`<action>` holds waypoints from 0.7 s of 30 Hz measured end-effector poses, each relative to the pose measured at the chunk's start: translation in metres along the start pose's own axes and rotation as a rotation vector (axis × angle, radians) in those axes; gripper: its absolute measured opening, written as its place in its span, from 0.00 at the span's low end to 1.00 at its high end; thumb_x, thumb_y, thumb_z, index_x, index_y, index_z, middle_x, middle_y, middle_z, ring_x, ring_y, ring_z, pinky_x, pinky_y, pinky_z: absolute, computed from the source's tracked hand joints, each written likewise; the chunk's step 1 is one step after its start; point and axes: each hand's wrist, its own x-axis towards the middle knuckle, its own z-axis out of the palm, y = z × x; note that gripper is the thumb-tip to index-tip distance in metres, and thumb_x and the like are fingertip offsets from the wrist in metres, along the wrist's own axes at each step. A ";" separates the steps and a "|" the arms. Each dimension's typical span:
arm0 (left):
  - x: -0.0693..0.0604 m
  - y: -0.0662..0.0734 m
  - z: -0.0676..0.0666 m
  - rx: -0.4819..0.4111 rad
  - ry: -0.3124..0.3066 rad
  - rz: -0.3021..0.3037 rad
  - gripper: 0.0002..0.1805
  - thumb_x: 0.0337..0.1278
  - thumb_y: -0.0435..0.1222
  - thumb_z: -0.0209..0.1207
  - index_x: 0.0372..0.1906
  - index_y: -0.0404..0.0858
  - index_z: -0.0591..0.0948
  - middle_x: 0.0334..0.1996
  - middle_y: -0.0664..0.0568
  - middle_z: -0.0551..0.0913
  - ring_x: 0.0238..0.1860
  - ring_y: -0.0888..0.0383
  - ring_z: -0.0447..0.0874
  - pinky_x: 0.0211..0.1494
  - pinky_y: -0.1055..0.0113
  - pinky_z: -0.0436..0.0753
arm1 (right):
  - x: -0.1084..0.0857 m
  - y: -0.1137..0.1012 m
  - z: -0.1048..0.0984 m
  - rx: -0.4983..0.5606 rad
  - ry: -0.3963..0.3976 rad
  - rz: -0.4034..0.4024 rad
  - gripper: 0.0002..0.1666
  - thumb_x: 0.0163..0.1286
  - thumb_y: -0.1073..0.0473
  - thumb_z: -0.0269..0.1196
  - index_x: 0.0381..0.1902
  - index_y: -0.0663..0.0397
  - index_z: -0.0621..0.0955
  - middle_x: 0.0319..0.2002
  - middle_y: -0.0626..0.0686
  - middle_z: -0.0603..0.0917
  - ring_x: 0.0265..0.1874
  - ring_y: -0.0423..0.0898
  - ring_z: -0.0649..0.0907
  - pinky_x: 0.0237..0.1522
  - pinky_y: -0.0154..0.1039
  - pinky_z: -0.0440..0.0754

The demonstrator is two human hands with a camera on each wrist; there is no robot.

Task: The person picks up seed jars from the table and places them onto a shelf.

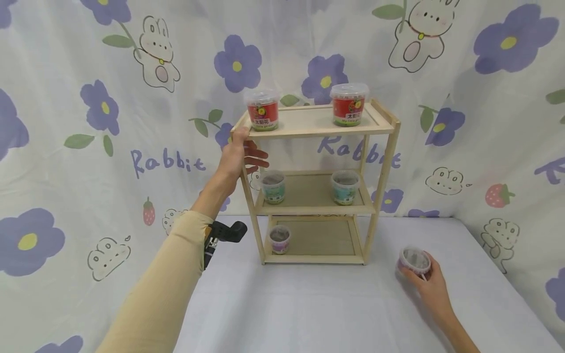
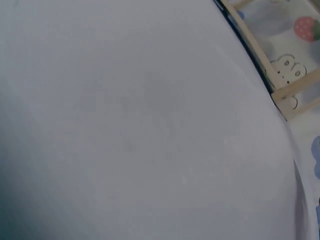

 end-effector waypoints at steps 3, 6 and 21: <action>0.000 0.000 0.000 -0.002 -0.001 -0.002 0.29 0.68 0.63 0.37 0.35 0.41 0.72 0.44 0.38 0.87 0.43 0.42 0.88 0.59 0.45 0.74 | -0.003 0.000 0.003 0.014 -0.001 0.000 0.57 0.74 0.47 0.59 0.77 0.66 0.35 0.74 0.77 0.47 0.72 0.73 0.53 0.53 0.12 0.59; 0.000 0.000 0.000 0.000 -0.001 -0.005 0.30 0.68 0.63 0.37 0.35 0.41 0.72 0.43 0.39 0.87 0.43 0.42 0.88 0.59 0.45 0.73 | -0.005 -0.001 0.007 0.013 -0.005 -0.021 0.56 0.74 0.48 0.59 0.77 0.65 0.36 0.73 0.77 0.49 0.71 0.74 0.54 0.51 0.11 0.58; 0.000 0.000 -0.001 0.001 -0.001 0.002 0.30 0.68 0.63 0.36 0.35 0.41 0.72 0.44 0.39 0.87 0.43 0.43 0.88 0.60 0.46 0.74 | -0.008 -0.016 0.022 0.053 -0.050 -0.047 0.54 0.74 0.50 0.59 0.77 0.63 0.37 0.74 0.75 0.50 0.72 0.73 0.53 0.51 0.13 0.61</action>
